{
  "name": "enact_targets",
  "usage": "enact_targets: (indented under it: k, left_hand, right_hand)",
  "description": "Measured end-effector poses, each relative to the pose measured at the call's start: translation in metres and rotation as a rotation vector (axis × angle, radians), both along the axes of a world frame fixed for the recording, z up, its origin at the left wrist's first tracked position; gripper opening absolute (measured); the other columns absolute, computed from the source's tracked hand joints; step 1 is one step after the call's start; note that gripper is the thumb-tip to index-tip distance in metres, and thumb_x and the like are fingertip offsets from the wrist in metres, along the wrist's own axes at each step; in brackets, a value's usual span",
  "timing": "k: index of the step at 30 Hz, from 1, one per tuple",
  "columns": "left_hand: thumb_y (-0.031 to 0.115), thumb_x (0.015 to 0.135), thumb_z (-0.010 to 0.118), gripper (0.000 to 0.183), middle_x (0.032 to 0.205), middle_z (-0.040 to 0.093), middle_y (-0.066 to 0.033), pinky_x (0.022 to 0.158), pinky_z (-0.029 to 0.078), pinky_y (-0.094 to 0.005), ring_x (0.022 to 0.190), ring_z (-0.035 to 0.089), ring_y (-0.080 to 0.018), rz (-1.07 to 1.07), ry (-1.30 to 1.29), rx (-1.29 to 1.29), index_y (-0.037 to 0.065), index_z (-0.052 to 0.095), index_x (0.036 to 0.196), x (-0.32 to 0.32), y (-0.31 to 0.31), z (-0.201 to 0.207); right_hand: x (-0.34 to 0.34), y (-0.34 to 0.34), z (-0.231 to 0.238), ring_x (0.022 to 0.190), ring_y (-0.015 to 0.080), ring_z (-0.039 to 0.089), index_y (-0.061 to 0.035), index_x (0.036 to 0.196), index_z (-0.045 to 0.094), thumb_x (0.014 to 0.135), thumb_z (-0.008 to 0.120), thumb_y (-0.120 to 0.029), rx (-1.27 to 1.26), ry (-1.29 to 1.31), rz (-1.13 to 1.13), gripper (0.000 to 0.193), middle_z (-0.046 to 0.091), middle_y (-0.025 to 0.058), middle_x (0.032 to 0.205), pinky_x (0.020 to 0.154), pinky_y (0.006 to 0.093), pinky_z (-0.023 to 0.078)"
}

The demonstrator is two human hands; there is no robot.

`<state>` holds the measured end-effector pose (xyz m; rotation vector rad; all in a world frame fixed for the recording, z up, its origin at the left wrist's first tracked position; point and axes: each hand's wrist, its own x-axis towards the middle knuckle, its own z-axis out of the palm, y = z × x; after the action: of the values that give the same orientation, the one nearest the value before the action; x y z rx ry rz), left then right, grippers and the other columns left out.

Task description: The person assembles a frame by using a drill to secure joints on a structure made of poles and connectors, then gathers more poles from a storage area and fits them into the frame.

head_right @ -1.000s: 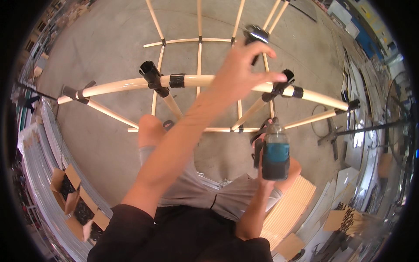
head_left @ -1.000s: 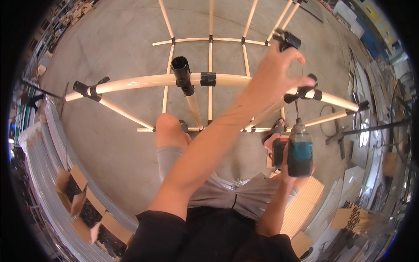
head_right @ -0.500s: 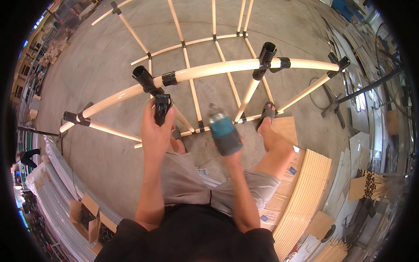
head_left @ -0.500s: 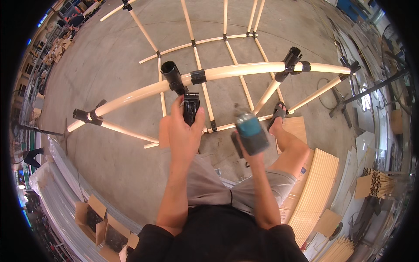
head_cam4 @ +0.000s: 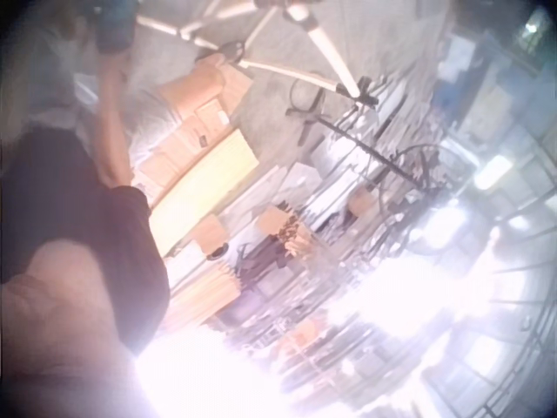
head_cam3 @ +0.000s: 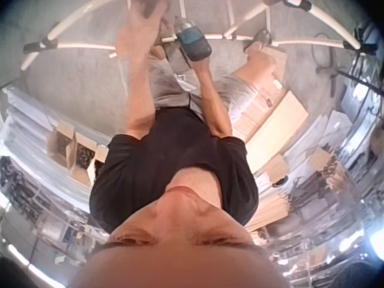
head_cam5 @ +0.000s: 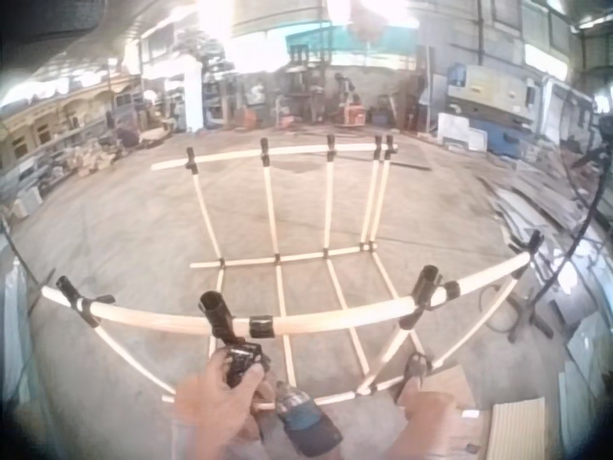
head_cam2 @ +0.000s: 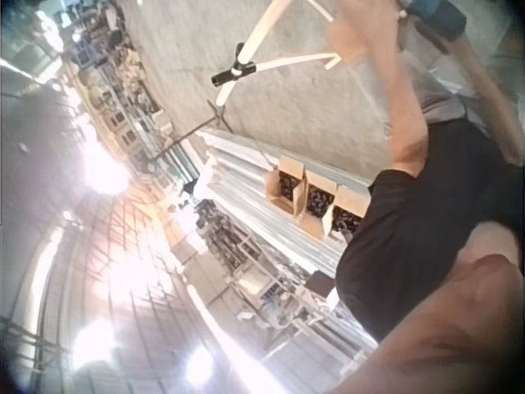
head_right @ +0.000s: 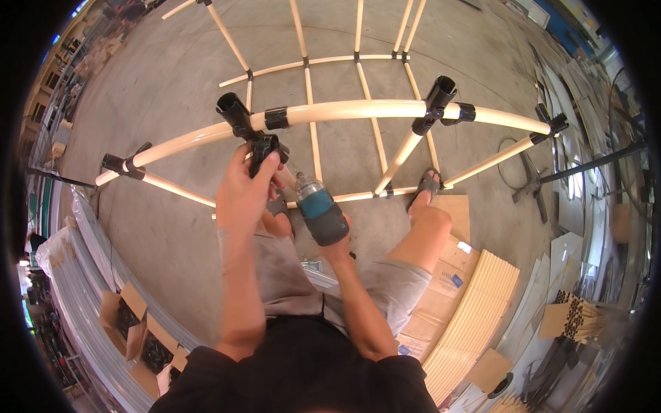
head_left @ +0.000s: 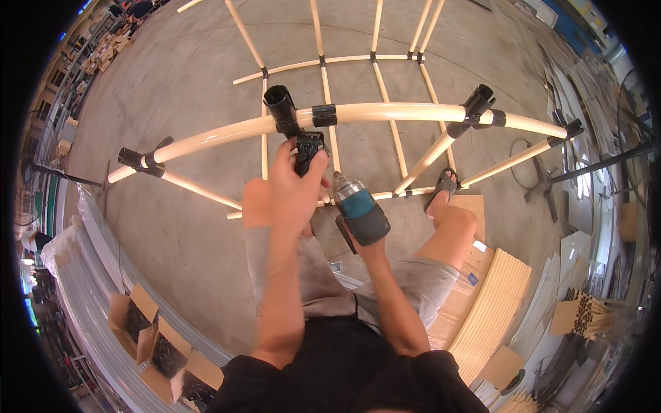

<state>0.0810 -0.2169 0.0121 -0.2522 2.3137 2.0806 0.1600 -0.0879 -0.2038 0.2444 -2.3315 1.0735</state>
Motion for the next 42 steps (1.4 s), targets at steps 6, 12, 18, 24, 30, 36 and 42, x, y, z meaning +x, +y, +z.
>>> enact_targets:
  k: [6,12,18,24,30,36,42]
  left_hand:
    - [0.01,0.093,0.058,0.043,0.084,0.06,-0.0067,0.066,0.05,-0.0274,0.071,0.056,-0.0119,-0.02,0.343,-0.116,0.01,0.052,0.136,0.016,-0.076,0.037]
    - [0.018,0.092,0.061,0.022,0.086,0.055,-0.002,0.071,0.043,-0.0273,0.077,0.052,-0.012,-0.085,0.486,-0.732,0.001,0.071,0.103,-0.052,-0.12,0.067]
    - [0.046,0.079,0.073,0.042,0.081,0.053,-0.0053,0.067,0.042,-0.0309,0.074,0.053,-0.0175,-0.277,0.443,-0.964,0.007,0.073,0.094,-0.087,-0.077,0.051]
    - [0.058,0.075,0.072,0.05,0.086,0.06,-0.005,0.063,0.043,-0.0341,0.07,0.057,-0.0233,-0.16,0.504,-1.14,0.009,0.077,0.085,-0.099,-0.066,0.022]
    - [0.052,0.08,0.069,0.046,0.086,0.062,-0.0063,0.065,0.046,-0.0341,0.072,0.061,-0.0249,-0.244,0.541,-1.015,0.007,0.074,0.083,-0.098,-0.062,0.024]
    - [0.048,0.081,0.067,0.043,0.08,0.065,-0.0093,0.067,0.047,-0.0356,0.073,0.063,-0.0278,-0.205,0.675,-0.937,0.005,0.071,0.082,-0.105,-0.066,0.014]
    - [0.055,0.081,0.064,0.049,0.072,0.065,-0.0105,0.068,0.048,-0.0386,0.073,0.063,-0.0282,-0.224,0.594,-1.041,0.005,0.068,0.078,-0.101,-0.059,0.022]
  right_hand:
    - [-0.013,0.001,0.033,0.09,0.0315,0.064,-0.01,0.1,0.069,0.076,0.076,-0.015,-0.176,-0.136,0.049,0.026,0.068,0.0079,0.095,0.078,0.0438,0.049]
    - [-0.039,-0.036,0.087,0.07,0.0141,0.059,0.0001,0.095,0.064,0.073,0.076,-0.006,-0.647,-0.116,0.138,0.026,0.066,0.0076,0.081,0.066,0.0273,0.047]
    - [-0.043,-0.059,0.091,0.07,0.0101,0.056,0.0011,0.092,0.061,0.074,0.071,-0.002,-0.723,-0.135,0.084,0.021,0.062,0.0043,0.077,0.065,0.026,0.046]
    - [-0.039,-0.075,0.086,0.066,0.0071,0.049,0.0,0.083,0.057,0.074,0.067,0.001,-0.684,-0.077,0.081,0.014,0.058,0.0013,0.07,0.059,0.0249,0.043]
    - [-0.041,-0.082,0.05,0.075,0.0247,0.06,-0.0097,0.089,0.068,0.074,0.07,-0.008,-0.374,-0.125,-0.057,0.016,0.065,0.0052,0.08,0.071,0.0387,0.044]
    - [-0.044,-0.086,0.057,0.072,0.0272,0.064,-0.0097,0.086,0.072,0.078,0.072,-0.013,-0.411,-0.109,-0.066,0.009,0.067,0.0068,0.077,0.069,0.0404,0.047]
    - [-0.046,-0.094,0.053,0.067,0.0258,0.064,-0.0055,0.084,0.071,0.078,0.073,-0.011,-0.472,-0.147,-0.098,0.008,0.068,0.0078,0.077,0.058,0.0359,0.049]
